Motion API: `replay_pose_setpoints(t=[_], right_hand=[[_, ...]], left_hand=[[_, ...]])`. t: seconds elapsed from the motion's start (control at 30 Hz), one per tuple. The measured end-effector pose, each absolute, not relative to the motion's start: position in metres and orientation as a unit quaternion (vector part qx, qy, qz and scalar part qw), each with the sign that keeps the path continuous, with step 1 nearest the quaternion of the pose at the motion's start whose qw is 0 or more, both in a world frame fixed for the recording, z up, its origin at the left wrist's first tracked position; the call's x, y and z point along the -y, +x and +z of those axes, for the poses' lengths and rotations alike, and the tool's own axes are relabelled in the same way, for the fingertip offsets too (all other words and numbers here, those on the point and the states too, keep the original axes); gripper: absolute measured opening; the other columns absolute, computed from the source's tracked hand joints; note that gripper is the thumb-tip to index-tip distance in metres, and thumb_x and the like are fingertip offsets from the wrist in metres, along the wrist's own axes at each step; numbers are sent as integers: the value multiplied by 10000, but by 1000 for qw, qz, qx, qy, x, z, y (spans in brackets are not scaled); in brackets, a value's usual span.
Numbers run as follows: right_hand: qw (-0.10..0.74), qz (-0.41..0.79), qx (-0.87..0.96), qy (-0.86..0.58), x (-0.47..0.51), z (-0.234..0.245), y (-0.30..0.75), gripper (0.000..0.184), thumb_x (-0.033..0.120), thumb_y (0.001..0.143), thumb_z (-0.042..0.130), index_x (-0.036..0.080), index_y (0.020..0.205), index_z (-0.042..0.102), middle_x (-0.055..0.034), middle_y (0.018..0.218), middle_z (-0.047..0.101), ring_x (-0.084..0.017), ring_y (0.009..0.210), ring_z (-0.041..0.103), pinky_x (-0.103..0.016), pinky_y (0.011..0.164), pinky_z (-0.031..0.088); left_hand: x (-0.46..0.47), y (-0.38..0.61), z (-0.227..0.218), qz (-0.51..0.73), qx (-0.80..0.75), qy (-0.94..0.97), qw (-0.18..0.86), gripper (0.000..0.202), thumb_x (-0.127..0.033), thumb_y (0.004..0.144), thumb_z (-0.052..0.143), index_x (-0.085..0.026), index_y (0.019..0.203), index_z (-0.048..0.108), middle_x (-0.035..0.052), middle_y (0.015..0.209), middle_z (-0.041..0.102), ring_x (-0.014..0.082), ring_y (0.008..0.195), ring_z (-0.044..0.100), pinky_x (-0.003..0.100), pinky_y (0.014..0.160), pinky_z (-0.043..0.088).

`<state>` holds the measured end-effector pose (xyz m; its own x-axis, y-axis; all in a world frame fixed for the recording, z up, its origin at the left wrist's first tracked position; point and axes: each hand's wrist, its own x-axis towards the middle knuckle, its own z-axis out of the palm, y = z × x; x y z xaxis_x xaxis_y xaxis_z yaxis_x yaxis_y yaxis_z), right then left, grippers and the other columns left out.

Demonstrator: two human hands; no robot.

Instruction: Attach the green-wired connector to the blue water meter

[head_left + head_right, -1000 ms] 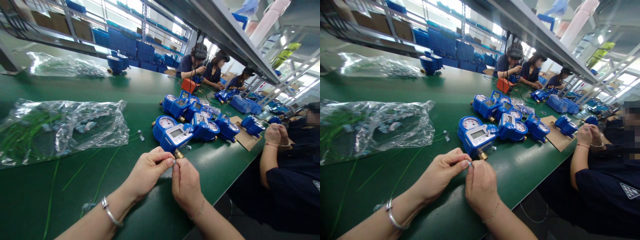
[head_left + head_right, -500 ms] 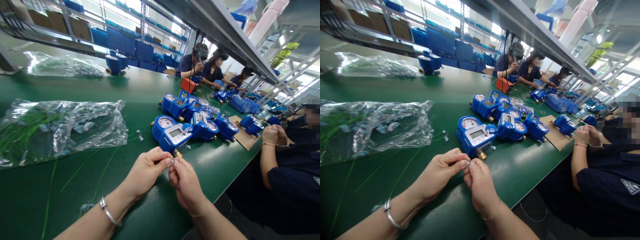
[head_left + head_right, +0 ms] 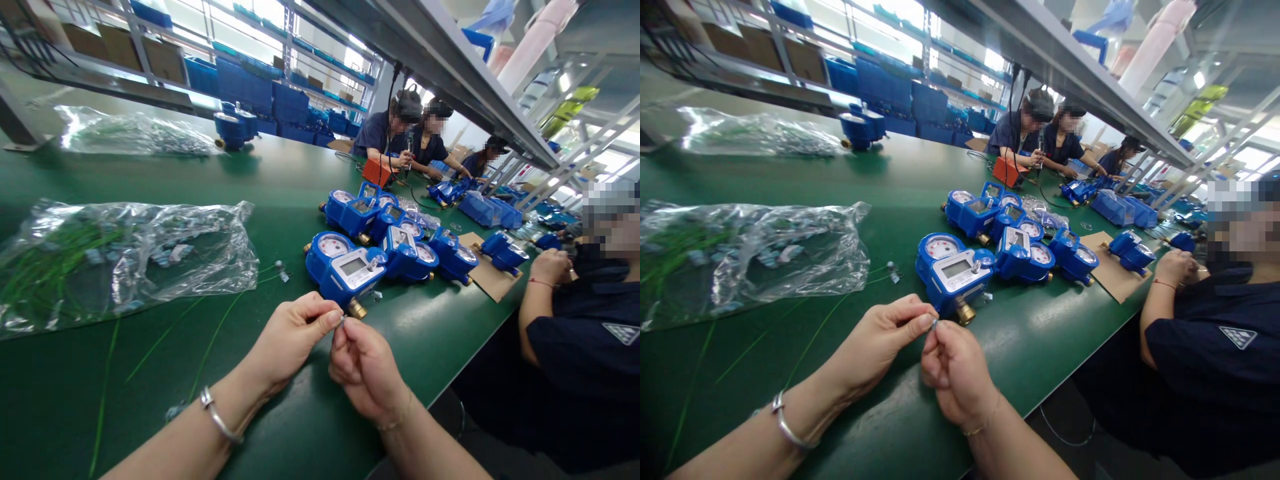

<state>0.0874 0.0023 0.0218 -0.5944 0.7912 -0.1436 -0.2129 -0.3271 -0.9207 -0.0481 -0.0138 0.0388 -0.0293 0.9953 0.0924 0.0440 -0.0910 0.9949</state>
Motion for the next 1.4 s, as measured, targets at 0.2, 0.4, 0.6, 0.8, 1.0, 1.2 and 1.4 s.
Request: replay_pose_setpoints(t=[0.2, 0.4, 0.6, 0.8, 1.0, 1.2, 1.4], right_hand=[[377, 498, 671, -398, 1, 18, 89, 295, 361, 918, 318, 190, 731, 467, 23, 586, 462, -104, 509, 412, -231, 496, 294], [386, 167, 823, -382, -3, 7, 100, 210, 198, 922, 293, 172, 865, 493, -39, 736, 548, -159, 669, 521, -275, 621, 357], [348, 20, 881, -321, -6, 2, 106, 198, 169, 900, 326, 168, 812, 504, -48, 689, 519, -177, 658, 487, -297, 617, 379], [375, 74, 870, -313, -8, 8, 114, 265, 291, 906, 371, 153, 1093, 498, -117, 962, 537, -228, 913, 527, -374, 762, 463], [436, 191, 775, -416, -45, 6, 107, 871, 474, 776, 583, 102, 1396, 97, -237, 1412, 171, -332, 1316, 226, -518, 1022, 313], [364, 278, 838, -296, -84, 6, 113, 768, 329, 823, 561, 145, 1412, 104, -165, 1428, 266, -245, 1311, 292, -437, 1066, 299], [348, 183, 877, -275, -31, 10, 143, 270, 241, 889, 437, 149, 1138, 489, -106, 1013, 574, -206, 945, 521, -371, 830, 455]], left_hand=[[12, -49, 39, 492, -505, 540, 460, 220, -353, 817, 568, -166, 765, 671, -1, 753, 527, 129, 715, 498, 230, 676, 389], [13, -52, 59, 403, -556, 588, 427, 247, -387, 792, 567, -206, 932, 660, 8, 822, 599, 161, 756, 540, 236, 680, 394], [22, -45, 68, 215, -692, 618, 305, 548, -520, 872, 296, -197, 487, 514, 3, 487, 499, 158, 495, 462, 257, 511, 251], [27, -40, 44, 294, -665, 580, 367, 484, -536, 866, 303, -198, 594, 519, -13, 573, 525, 172, 575, 490, 251, 545, 302], [45, -24, 38, 268, -688, 586, 333, 412, -455, 894, 309, -198, 648, 517, 7, 671, 571, 187, 665, 519, 274, 621, 311], [47, -4, 30, 345, -655, 521, 425, 429, -525, 874, 325, -194, 638, 459, -26, 602, 469, 152, 579, 438, 258, 567, 307], [45, 1, 16, 443, -645, 327, 529, 492, -654, 802, 347, -198, 620, 375, -65, 520, 321, 109, 484, 284, 232, 466, 236]])
